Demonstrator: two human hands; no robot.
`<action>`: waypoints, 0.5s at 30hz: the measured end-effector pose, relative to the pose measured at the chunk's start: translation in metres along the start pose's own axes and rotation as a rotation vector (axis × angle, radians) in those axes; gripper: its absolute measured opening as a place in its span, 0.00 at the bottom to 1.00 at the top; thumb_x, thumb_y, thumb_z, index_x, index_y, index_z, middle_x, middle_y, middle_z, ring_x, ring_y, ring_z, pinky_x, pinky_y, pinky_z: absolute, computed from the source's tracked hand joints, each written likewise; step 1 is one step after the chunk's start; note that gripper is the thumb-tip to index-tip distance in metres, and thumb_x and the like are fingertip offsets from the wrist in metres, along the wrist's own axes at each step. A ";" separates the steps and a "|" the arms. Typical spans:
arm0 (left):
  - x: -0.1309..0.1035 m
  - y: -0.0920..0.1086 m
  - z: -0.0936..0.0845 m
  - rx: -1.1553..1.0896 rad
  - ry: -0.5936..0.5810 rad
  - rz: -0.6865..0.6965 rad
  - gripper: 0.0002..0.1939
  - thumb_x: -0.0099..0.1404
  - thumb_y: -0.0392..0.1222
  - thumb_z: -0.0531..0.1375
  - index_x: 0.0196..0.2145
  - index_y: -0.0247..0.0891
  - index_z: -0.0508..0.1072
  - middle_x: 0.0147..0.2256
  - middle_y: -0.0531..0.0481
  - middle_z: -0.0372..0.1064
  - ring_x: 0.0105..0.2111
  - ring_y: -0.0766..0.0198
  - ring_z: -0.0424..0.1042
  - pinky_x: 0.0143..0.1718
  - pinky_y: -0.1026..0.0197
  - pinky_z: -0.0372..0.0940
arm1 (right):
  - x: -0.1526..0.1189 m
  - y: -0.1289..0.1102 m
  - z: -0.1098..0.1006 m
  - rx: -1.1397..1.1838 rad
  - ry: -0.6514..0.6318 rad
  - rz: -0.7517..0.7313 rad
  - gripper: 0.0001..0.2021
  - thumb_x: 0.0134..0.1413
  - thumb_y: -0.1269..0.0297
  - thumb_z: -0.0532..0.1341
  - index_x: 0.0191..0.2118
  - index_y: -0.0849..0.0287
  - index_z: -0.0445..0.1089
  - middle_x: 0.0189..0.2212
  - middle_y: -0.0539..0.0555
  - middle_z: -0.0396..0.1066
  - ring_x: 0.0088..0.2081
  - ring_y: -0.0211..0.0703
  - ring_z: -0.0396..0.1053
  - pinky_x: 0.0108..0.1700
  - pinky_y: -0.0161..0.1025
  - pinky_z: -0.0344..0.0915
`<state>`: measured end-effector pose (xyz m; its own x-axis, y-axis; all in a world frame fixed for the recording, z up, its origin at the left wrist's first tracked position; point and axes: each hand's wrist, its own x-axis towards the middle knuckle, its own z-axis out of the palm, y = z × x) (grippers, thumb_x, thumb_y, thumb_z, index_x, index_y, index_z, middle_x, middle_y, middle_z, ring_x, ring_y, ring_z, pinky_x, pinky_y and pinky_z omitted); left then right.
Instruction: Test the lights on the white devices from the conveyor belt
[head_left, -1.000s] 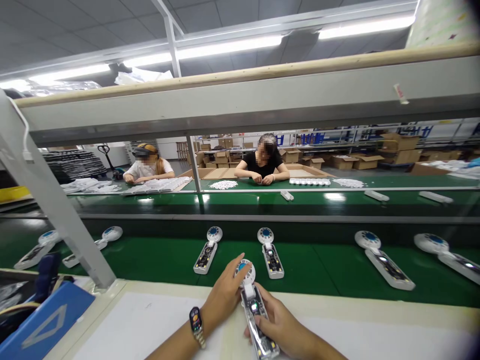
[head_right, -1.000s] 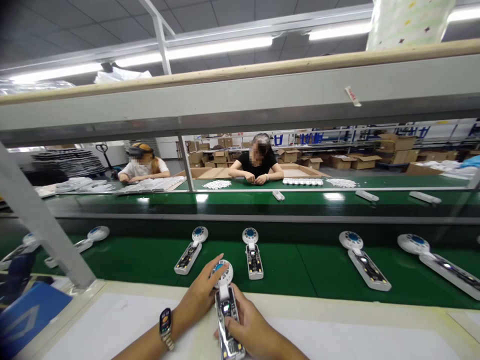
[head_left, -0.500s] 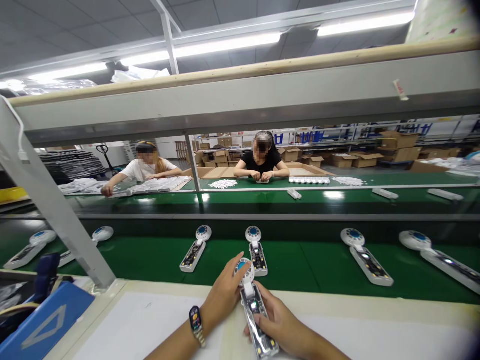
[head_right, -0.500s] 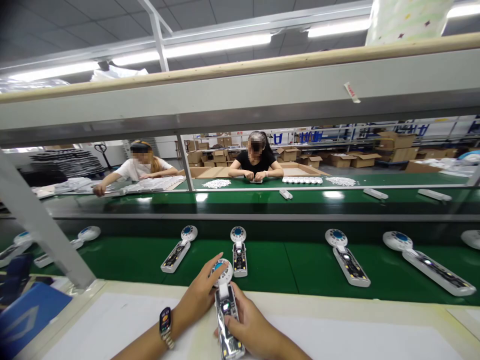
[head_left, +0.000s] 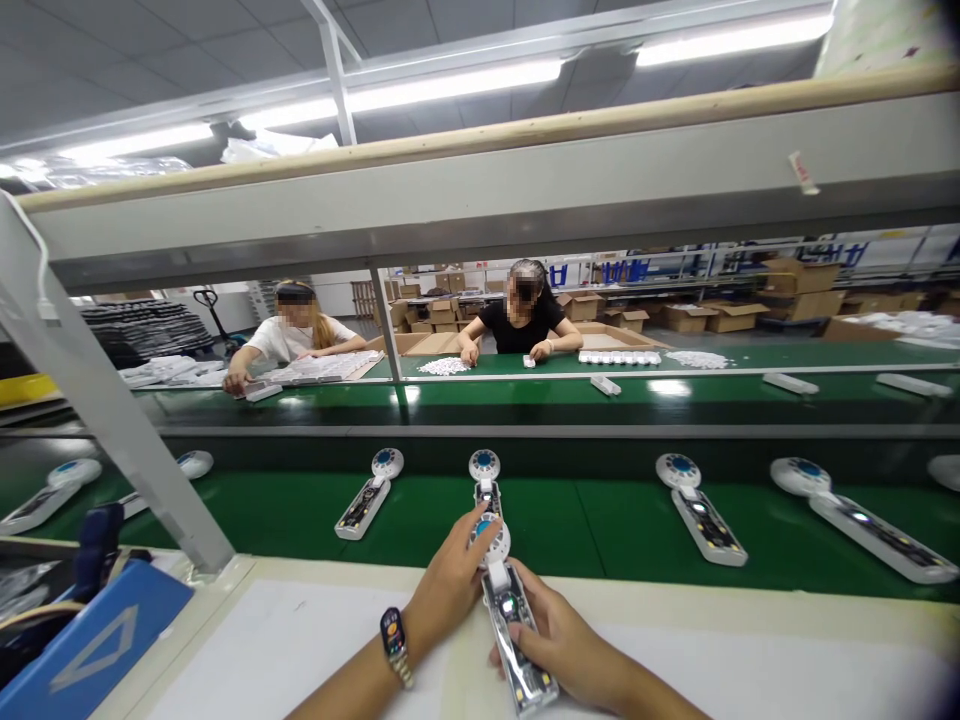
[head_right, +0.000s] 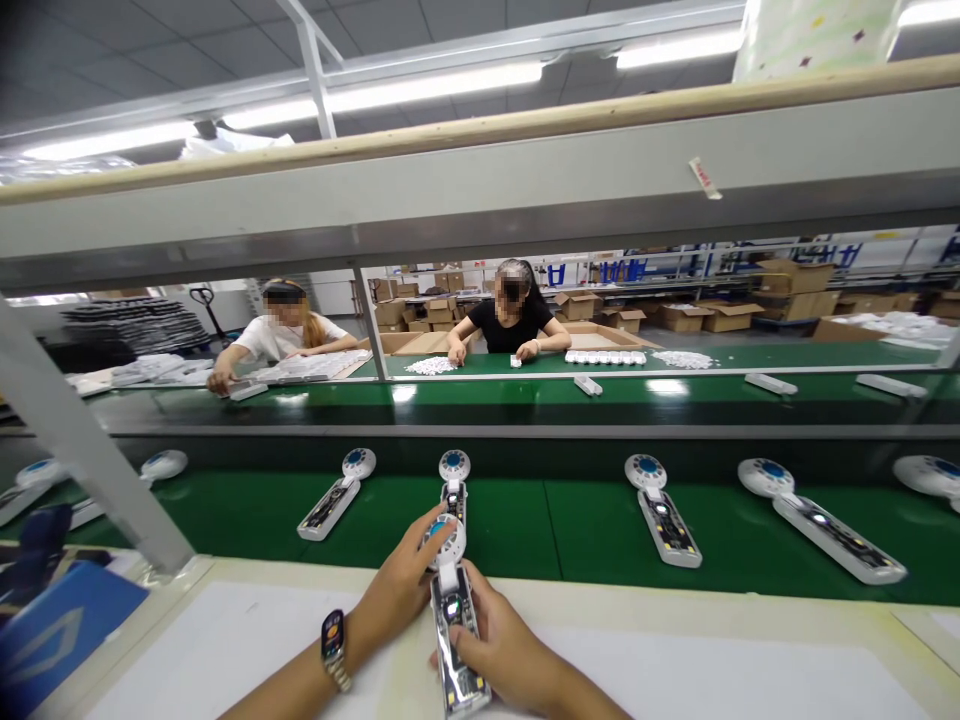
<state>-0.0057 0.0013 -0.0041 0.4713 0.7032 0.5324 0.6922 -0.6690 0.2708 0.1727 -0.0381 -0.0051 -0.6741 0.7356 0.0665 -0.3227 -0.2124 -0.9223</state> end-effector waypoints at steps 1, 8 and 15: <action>0.000 0.000 0.000 0.002 -0.001 -0.007 0.30 0.58 0.27 0.49 0.57 0.42 0.52 0.58 0.42 0.47 0.57 0.52 0.51 0.51 0.49 0.59 | 0.000 0.000 0.000 0.009 0.002 0.004 0.34 0.47 0.55 0.63 0.55 0.54 0.46 0.39 0.55 0.62 0.34 0.45 0.71 0.35 0.42 0.66; -0.001 -0.004 0.003 0.012 -0.014 0.004 0.32 0.56 0.25 0.50 0.58 0.42 0.51 0.59 0.40 0.45 0.57 0.52 0.51 0.51 0.48 0.59 | 0.003 0.003 -0.001 0.043 0.044 0.009 0.33 0.44 0.55 0.65 0.54 0.52 0.48 0.45 0.58 0.60 0.34 0.46 0.71 0.35 0.43 0.67; 0.000 -0.012 0.006 0.058 0.073 -0.219 0.35 0.59 0.38 0.56 0.60 0.42 0.42 0.60 0.39 0.40 0.59 0.49 0.44 0.55 0.45 0.52 | 0.013 0.009 -0.020 0.166 0.275 -0.043 0.38 0.37 0.54 0.68 0.54 0.56 0.51 0.43 0.59 0.64 0.32 0.50 0.72 0.33 0.44 0.68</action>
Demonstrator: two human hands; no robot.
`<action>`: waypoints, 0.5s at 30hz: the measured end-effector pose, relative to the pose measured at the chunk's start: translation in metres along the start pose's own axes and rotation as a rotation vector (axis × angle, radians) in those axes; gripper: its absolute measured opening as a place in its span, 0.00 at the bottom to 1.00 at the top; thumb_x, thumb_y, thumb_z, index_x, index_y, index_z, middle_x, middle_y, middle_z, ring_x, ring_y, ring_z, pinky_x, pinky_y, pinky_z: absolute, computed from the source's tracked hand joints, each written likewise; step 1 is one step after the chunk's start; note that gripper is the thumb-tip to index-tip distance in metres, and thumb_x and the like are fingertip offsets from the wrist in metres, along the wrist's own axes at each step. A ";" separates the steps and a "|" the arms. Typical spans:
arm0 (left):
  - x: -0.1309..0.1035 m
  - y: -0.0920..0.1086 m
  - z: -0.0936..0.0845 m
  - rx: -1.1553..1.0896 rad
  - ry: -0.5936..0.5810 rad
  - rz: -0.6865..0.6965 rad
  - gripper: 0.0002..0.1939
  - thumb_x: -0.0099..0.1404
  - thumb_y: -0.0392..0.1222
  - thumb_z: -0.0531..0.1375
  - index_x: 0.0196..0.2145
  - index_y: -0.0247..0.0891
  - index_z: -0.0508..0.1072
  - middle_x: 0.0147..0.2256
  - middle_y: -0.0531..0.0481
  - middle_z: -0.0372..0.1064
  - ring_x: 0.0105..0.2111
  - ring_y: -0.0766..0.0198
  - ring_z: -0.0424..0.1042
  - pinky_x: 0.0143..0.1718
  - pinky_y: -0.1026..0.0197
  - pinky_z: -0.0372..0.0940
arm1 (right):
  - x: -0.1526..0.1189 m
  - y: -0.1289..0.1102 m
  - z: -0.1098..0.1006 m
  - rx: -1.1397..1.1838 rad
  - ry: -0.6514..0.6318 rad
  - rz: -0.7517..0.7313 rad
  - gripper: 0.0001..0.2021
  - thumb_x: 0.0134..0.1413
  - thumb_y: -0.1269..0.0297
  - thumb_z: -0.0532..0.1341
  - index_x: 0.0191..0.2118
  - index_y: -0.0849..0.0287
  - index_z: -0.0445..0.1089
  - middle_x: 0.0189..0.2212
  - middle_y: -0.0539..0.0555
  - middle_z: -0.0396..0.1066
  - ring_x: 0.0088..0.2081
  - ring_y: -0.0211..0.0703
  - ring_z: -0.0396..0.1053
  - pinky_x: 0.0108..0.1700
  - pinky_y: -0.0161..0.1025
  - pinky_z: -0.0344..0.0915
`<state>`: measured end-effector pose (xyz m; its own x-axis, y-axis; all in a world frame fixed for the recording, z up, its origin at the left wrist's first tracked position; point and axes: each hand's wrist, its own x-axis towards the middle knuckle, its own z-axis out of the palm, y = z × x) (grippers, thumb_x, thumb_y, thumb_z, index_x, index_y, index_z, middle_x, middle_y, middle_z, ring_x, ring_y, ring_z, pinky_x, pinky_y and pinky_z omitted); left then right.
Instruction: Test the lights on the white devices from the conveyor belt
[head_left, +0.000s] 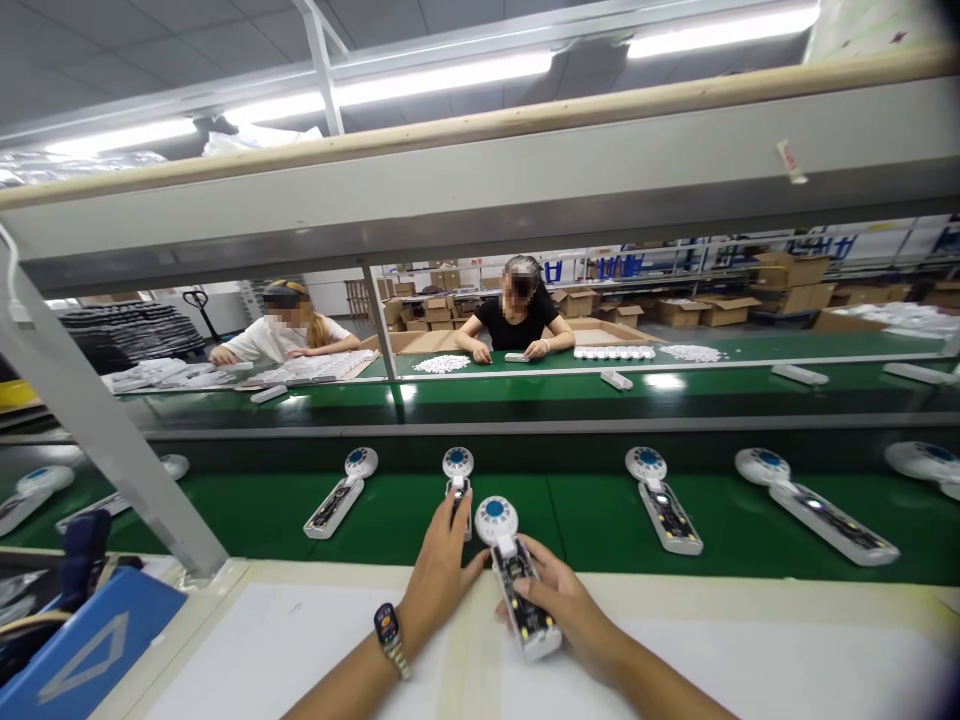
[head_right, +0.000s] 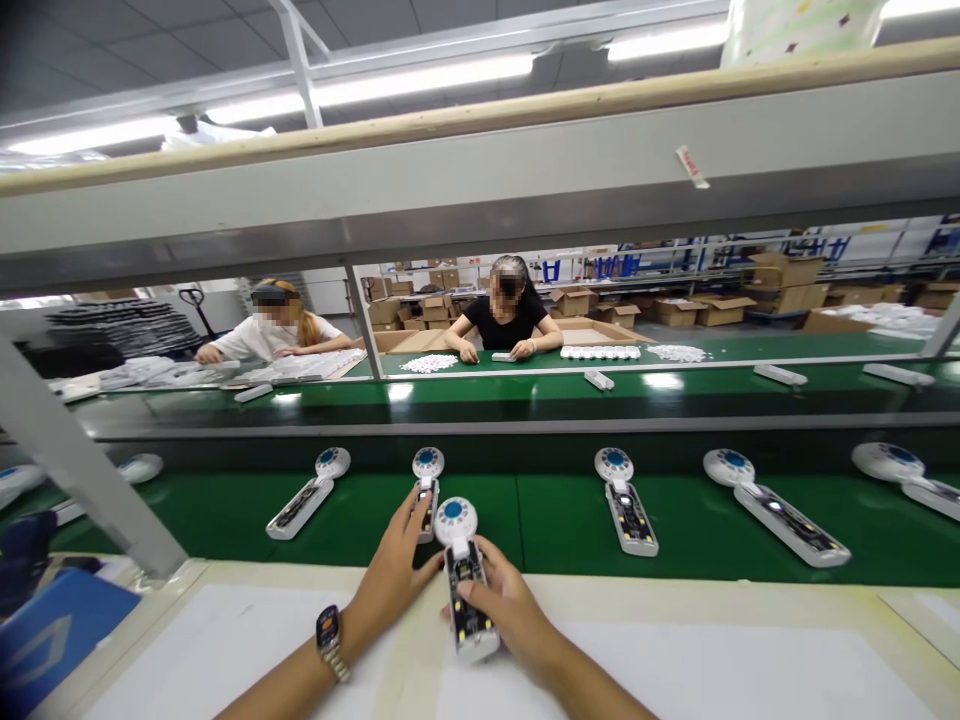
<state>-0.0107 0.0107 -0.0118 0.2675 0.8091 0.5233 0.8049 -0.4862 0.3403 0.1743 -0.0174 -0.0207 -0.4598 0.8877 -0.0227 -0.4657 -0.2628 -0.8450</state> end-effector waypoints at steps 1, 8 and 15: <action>0.001 -0.004 0.001 -0.004 0.014 -0.070 0.36 0.59 0.40 0.56 0.60 0.42 0.41 0.60 0.39 0.39 0.59 0.49 0.44 0.54 0.44 0.52 | 0.003 -0.003 -0.005 0.009 0.046 -0.027 0.39 0.36 0.54 0.68 0.54 0.57 0.51 0.43 0.59 0.65 0.33 0.50 0.72 0.36 0.45 0.68; 0.002 -0.037 0.011 -0.079 -0.018 -0.322 0.32 0.61 0.49 0.52 0.59 0.40 0.46 0.56 0.35 0.46 0.55 0.45 0.52 0.51 0.43 0.55 | 0.023 -0.036 -0.050 -0.180 0.392 -0.201 0.53 0.34 0.56 0.69 0.61 0.63 0.36 0.55 0.66 0.55 0.45 0.52 0.67 0.43 0.41 0.66; 0.007 -0.047 0.011 -0.280 0.180 -0.447 0.25 0.56 0.44 0.56 0.51 0.37 0.62 0.54 0.37 0.51 0.53 0.46 0.55 0.51 0.45 0.54 | 0.019 -0.034 -0.058 -0.689 0.615 -0.234 0.33 0.42 0.48 0.62 0.54 0.57 0.56 0.51 0.64 0.60 0.10 0.30 0.58 0.08 0.34 0.56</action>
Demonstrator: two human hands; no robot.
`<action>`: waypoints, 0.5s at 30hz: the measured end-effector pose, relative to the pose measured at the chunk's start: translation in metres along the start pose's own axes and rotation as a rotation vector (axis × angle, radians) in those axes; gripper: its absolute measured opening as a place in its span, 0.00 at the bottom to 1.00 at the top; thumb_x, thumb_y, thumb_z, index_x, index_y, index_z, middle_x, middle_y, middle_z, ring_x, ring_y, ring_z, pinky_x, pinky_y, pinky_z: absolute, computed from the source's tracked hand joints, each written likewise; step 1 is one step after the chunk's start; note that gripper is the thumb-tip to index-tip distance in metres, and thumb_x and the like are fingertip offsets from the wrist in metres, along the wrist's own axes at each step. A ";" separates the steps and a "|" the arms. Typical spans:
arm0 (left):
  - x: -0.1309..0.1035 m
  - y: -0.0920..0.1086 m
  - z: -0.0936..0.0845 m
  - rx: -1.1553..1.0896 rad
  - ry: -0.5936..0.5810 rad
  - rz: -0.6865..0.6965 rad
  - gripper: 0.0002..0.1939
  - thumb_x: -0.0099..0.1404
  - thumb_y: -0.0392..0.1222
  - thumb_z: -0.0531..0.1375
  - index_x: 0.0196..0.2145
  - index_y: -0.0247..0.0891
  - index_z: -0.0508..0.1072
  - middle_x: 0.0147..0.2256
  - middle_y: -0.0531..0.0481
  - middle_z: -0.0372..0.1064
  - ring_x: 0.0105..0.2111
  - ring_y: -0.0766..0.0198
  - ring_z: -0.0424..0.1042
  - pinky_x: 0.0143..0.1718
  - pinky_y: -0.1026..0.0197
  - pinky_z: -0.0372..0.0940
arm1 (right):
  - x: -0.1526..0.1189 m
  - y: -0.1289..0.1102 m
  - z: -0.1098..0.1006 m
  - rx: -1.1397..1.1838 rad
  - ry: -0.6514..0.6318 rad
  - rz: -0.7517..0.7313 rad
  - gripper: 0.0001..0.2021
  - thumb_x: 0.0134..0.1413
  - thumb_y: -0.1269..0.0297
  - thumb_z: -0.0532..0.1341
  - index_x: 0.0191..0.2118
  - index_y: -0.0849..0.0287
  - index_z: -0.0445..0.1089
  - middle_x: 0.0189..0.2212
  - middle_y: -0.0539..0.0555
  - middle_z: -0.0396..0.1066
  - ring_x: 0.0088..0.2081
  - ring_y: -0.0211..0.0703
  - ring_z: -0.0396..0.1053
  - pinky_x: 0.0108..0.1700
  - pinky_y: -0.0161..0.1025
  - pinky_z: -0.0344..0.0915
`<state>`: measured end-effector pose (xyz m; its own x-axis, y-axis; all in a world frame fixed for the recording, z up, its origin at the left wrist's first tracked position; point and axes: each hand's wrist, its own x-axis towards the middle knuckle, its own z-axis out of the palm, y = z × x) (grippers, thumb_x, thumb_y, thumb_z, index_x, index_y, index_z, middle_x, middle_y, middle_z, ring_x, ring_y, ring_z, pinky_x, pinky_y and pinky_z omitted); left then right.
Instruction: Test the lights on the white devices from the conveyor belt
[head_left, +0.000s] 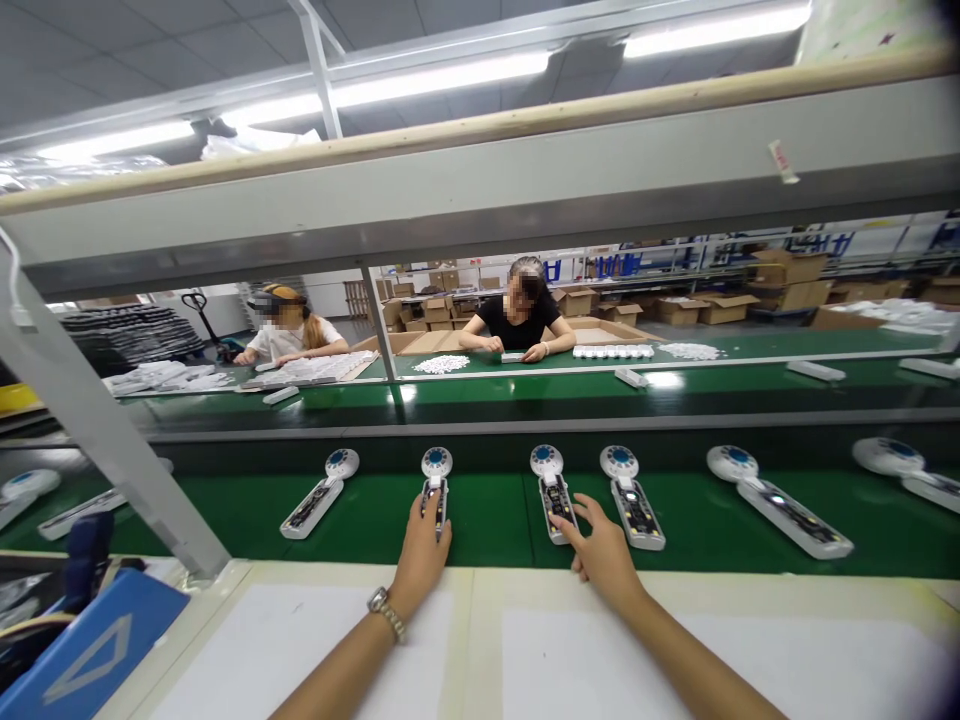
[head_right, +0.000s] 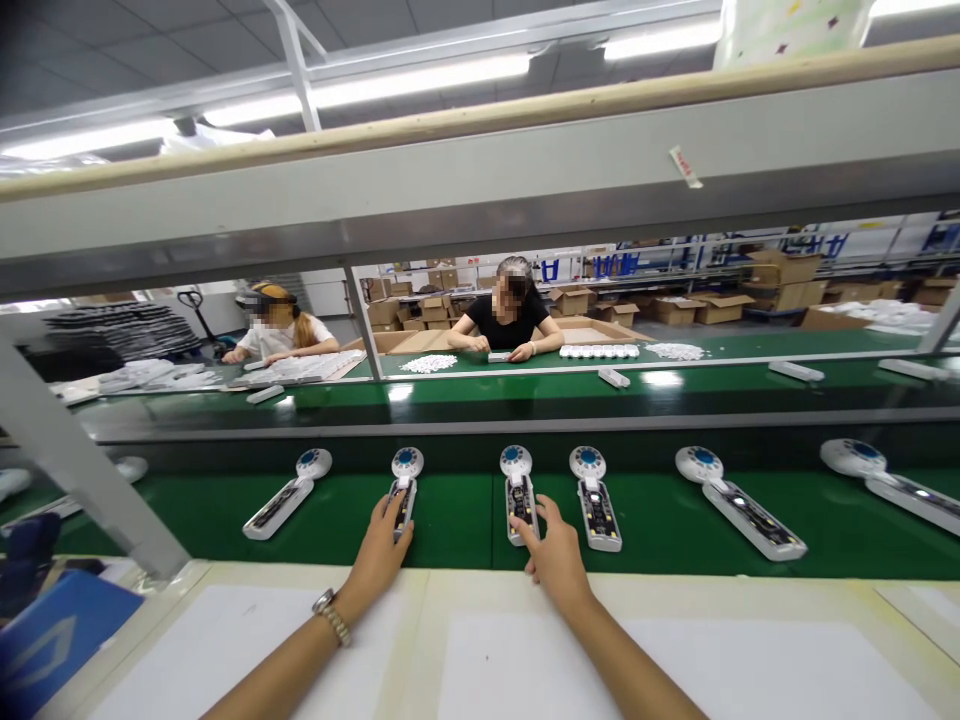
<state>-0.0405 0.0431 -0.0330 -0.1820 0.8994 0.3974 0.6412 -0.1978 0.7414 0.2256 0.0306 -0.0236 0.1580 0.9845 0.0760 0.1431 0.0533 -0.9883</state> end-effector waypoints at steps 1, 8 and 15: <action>0.002 0.001 -0.002 -0.064 0.016 -0.042 0.23 0.55 0.43 0.56 0.50 0.36 0.64 0.53 0.38 0.53 0.52 0.47 0.57 0.51 0.46 0.54 | -0.003 -0.001 0.001 -0.015 -0.003 -0.029 0.32 0.42 0.49 0.61 0.53 0.57 0.56 0.47 0.63 0.65 0.11 0.31 0.59 0.09 0.34 0.57; 0.010 0.009 -0.019 -0.256 0.075 -0.262 0.24 0.59 0.47 0.52 0.51 0.34 0.62 0.41 0.40 0.67 0.38 0.56 0.69 0.37 0.56 0.64 | -0.028 -0.007 0.018 -0.034 -0.152 -0.292 0.20 0.54 0.51 0.52 0.46 0.61 0.60 0.19 0.50 0.65 0.17 0.39 0.63 0.23 0.39 0.63; -0.011 0.033 -0.003 -0.610 -0.037 -0.317 0.25 0.60 0.48 0.54 0.52 0.35 0.60 0.43 0.42 0.67 0.41 0.57 0.69 0.38 0.59 0.66 | -0.055 -0.012 0.044 0.236 -0.415 -0.113 0.31 0.53 0.46 0.51 0.57 0.61 0.48 0.50 0.66 0.58 0.34 0.44 0.69 0.35 0.44 0.67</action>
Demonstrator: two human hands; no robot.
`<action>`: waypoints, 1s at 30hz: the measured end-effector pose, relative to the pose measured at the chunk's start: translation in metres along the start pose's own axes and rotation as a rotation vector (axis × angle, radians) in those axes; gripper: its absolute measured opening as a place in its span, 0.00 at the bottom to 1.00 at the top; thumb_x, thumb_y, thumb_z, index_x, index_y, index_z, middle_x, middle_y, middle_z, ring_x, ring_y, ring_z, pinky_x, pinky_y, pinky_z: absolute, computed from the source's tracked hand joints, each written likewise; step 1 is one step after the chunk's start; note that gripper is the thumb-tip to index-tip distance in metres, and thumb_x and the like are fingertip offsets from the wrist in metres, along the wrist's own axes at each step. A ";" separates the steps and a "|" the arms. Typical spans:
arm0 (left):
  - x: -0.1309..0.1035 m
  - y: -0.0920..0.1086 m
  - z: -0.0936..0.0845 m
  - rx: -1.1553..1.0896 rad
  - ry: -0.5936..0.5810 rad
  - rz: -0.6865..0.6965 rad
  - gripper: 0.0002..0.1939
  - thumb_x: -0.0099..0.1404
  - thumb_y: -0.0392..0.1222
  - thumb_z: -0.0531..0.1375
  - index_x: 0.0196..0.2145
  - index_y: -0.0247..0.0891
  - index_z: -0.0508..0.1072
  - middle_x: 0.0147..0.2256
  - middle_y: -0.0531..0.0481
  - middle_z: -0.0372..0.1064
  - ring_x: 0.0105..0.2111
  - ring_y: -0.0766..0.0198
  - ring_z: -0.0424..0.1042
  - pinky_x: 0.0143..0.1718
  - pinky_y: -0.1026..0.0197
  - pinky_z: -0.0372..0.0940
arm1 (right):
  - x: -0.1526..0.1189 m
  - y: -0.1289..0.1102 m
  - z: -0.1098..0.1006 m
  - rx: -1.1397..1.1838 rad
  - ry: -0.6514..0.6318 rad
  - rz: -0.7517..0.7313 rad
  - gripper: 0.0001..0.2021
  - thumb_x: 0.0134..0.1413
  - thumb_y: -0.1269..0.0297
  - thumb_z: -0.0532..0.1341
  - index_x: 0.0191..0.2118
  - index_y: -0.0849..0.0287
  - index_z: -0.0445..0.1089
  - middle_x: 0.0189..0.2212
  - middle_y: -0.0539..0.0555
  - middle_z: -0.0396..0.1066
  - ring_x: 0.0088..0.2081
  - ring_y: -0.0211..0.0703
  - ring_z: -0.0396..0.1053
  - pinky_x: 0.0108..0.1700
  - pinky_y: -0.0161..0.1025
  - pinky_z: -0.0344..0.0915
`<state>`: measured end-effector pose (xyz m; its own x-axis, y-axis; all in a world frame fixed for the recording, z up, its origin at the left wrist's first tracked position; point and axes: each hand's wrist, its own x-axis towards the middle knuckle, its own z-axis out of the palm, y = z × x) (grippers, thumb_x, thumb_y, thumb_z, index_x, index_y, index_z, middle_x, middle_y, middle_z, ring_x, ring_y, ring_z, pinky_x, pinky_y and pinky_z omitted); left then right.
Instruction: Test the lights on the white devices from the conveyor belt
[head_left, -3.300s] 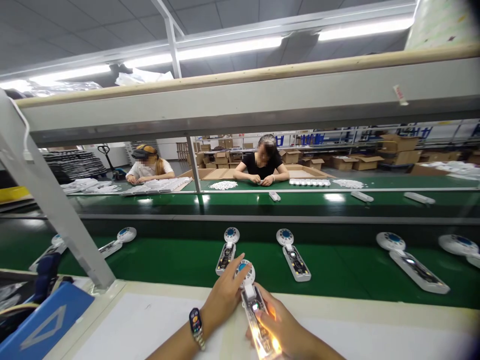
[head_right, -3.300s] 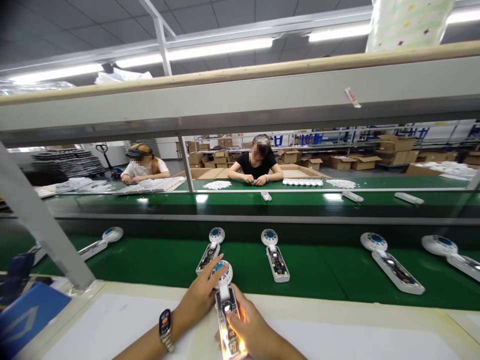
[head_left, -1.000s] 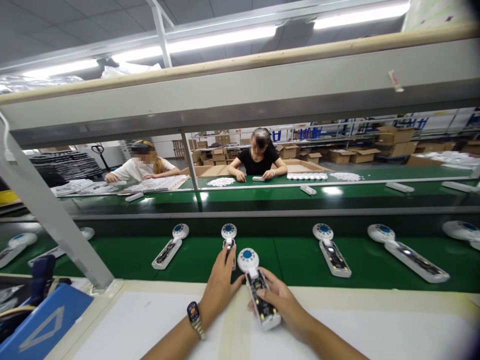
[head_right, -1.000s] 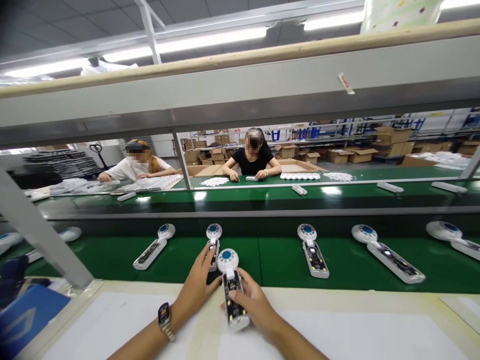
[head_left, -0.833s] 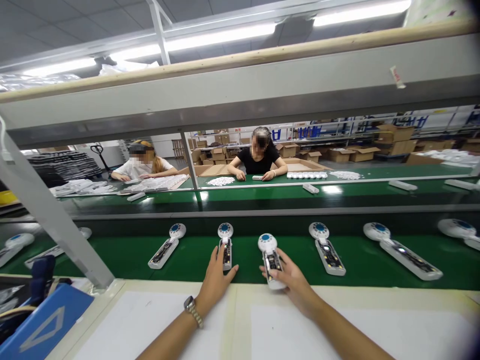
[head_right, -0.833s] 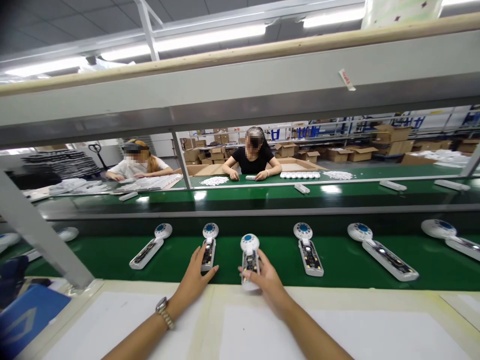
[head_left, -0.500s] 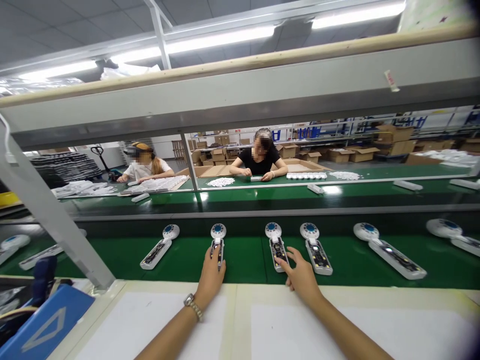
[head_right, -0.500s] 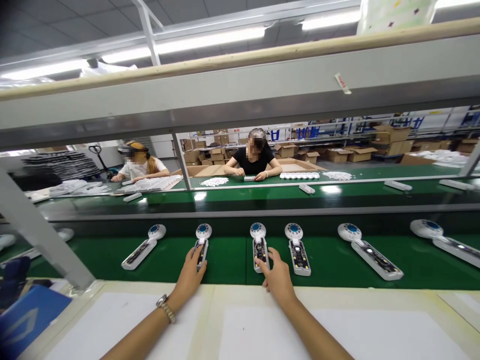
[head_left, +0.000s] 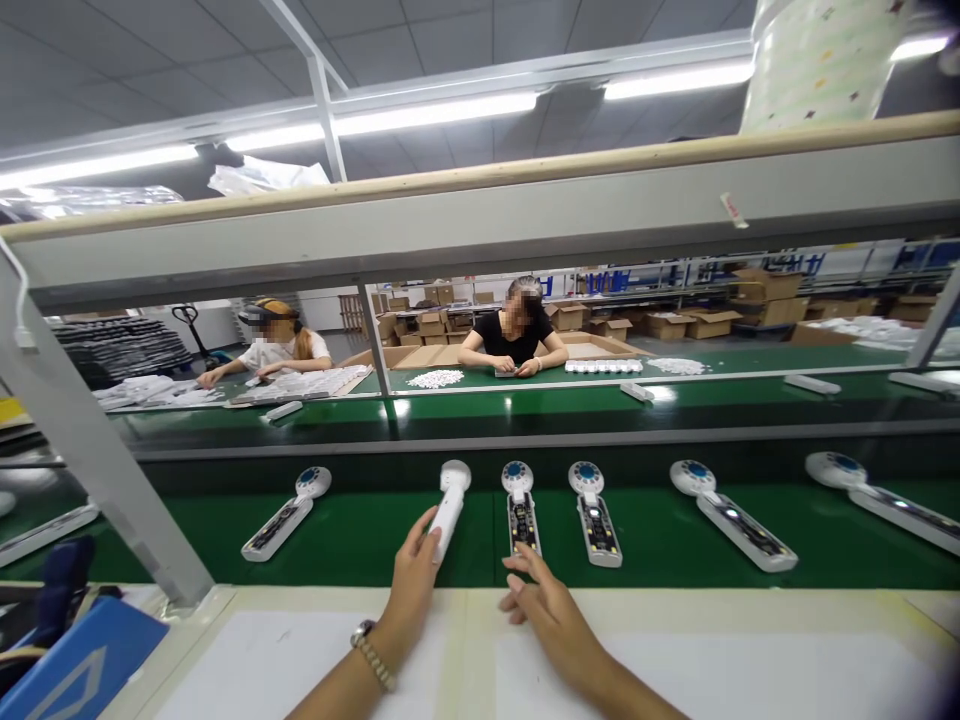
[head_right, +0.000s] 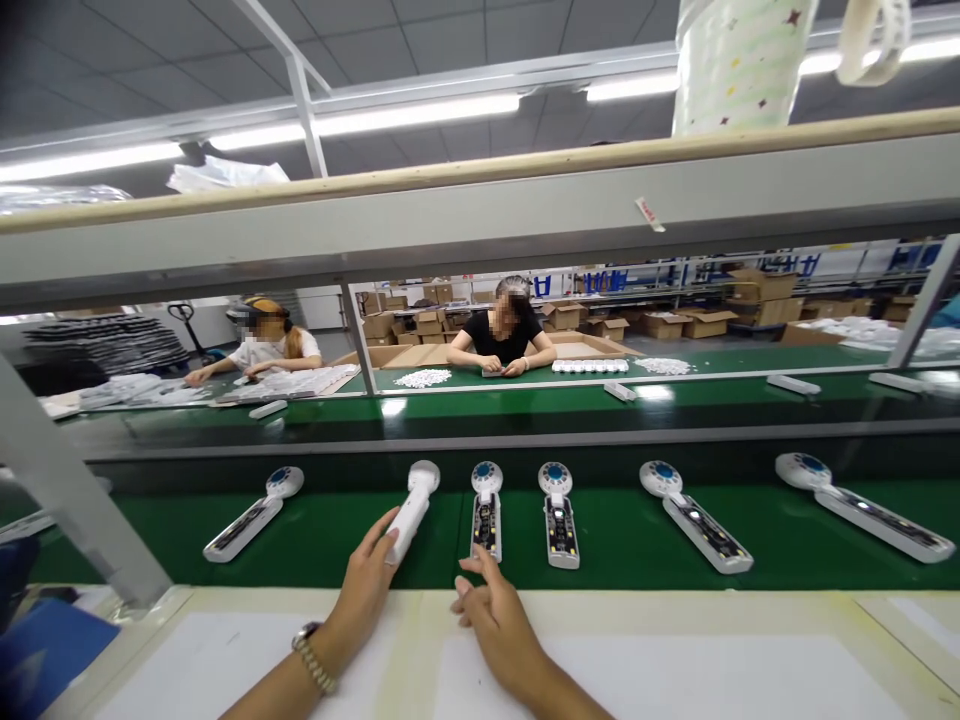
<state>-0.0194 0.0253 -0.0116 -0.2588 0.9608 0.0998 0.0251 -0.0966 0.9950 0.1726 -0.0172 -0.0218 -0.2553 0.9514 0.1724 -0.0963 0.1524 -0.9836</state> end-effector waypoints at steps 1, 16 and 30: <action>-0.007 0.002 0.005 0.050 -0.070 0.060 0.24 0.60 0.49 0.53 0.52 0.35 0.61 0.45 0.41 0.66 0.44 0.55 0.67 0.41 0.58 0.65 | 0.000 0.000 0.002 0.044 0.004 0.012 0.33 0.54 0.45 0.51 0.58 0.61 0.44 0.51 0.66 0.57 0.38 0.47 0.69 0.40 0.46 0.65; -0.052 0.019 0.015 0.640 -0.451 0.691 0.24 0.66 0.46 0.46 0.58 0.44 0.47 0.61 0.44 0.33 0.60 0.51 0.41 0.56 0.46 0.49 | 0.003 -0.009 -0.003 0.396 -0.068 0.203 0.39 0.43 0.49 0.62 0.57 0.62 0.46 0.35 0.58 0.71 0.25 0.47 0.71 0.25 0.42 0.66; -0.044 0.021 0.015 0.592 -0.407 0.451 0.19 0.66 0.47 0.46 0.54 0.47 0.59 0.60 0.48 0.40 0.58 0.54 0.48 0.57 0.51 0.49 | -0.013 -0.008 0.013 0.478 -0.291 0.315 0.40 0.40 0.53 0.65 0.56 0.59 0.45 0.34 0.56 0.69 0.30 0.50 0.72 0.32 0.45 0.67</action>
<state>0.0068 -0.0148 0.0054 0.2617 0.8927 0.3668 0.5730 -0.4495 0.6852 0.1639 -0.0339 -0.0156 -0.5855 0.8093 -0.0480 -0.3749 -0.3228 -0.8690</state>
